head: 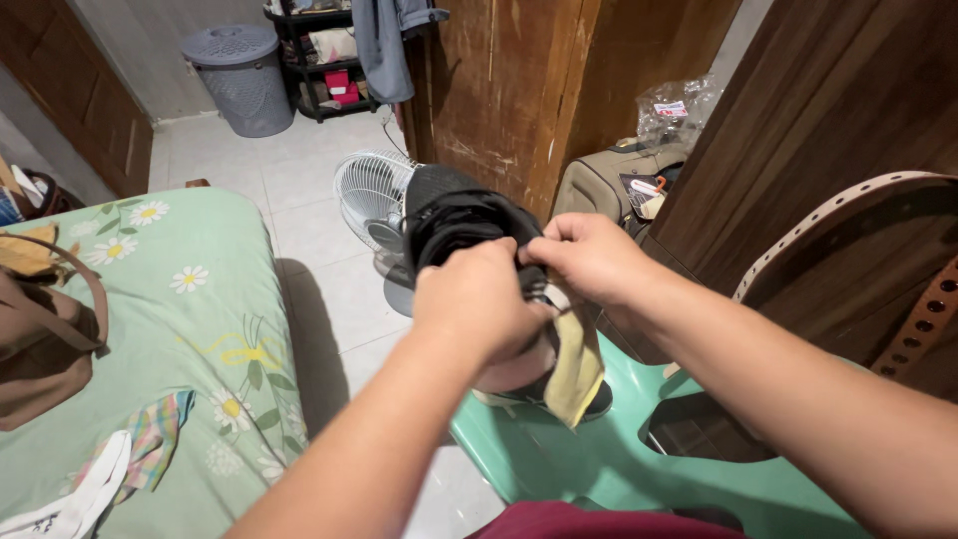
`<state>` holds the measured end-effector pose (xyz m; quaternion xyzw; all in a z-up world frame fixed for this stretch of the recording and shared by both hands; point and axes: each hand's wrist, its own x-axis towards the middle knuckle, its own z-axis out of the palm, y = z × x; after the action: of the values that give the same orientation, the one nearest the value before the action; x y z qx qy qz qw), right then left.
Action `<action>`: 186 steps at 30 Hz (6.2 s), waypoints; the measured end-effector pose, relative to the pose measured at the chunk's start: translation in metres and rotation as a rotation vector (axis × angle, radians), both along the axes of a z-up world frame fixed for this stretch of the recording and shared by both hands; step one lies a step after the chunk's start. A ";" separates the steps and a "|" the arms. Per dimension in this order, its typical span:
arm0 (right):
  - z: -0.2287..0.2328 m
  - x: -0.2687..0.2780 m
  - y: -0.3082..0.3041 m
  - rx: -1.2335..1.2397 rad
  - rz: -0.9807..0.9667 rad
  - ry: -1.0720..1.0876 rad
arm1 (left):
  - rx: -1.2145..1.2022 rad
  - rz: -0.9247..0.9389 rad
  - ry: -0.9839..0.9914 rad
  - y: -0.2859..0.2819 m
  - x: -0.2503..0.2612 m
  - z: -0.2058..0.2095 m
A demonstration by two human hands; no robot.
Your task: The person holds a black sneaker and wipes its upper and sole with a yellow cloth. The person then removes the laces from the shoe, inspects the interior, and begins to re-lace the shoe.
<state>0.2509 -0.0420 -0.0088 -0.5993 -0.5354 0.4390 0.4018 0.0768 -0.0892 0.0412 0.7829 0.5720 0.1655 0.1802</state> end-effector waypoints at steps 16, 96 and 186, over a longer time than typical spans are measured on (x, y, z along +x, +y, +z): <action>0.058 0.050 -0.030 0.800 0.084 -0.645 | -0.539 -0.361 -1.213 0.030 -0.056 0.007; 0.024 0.016 -0.036 0.497 -0.051 -0.538 | -0.384 -0.009 -1.780 0.004 0.028 -0.040; -0.112 0.059 -0.065 0.025 0.139 -0.444 | -1.339 0.528 -1.450 0.047 0.002 -0.203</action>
<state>0.3100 -0.1069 -0.1204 -0.6376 -0.6562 0.3164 0.2505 0.0792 -0.0427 -0.1619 0.0815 0.4546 0.2801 0.8416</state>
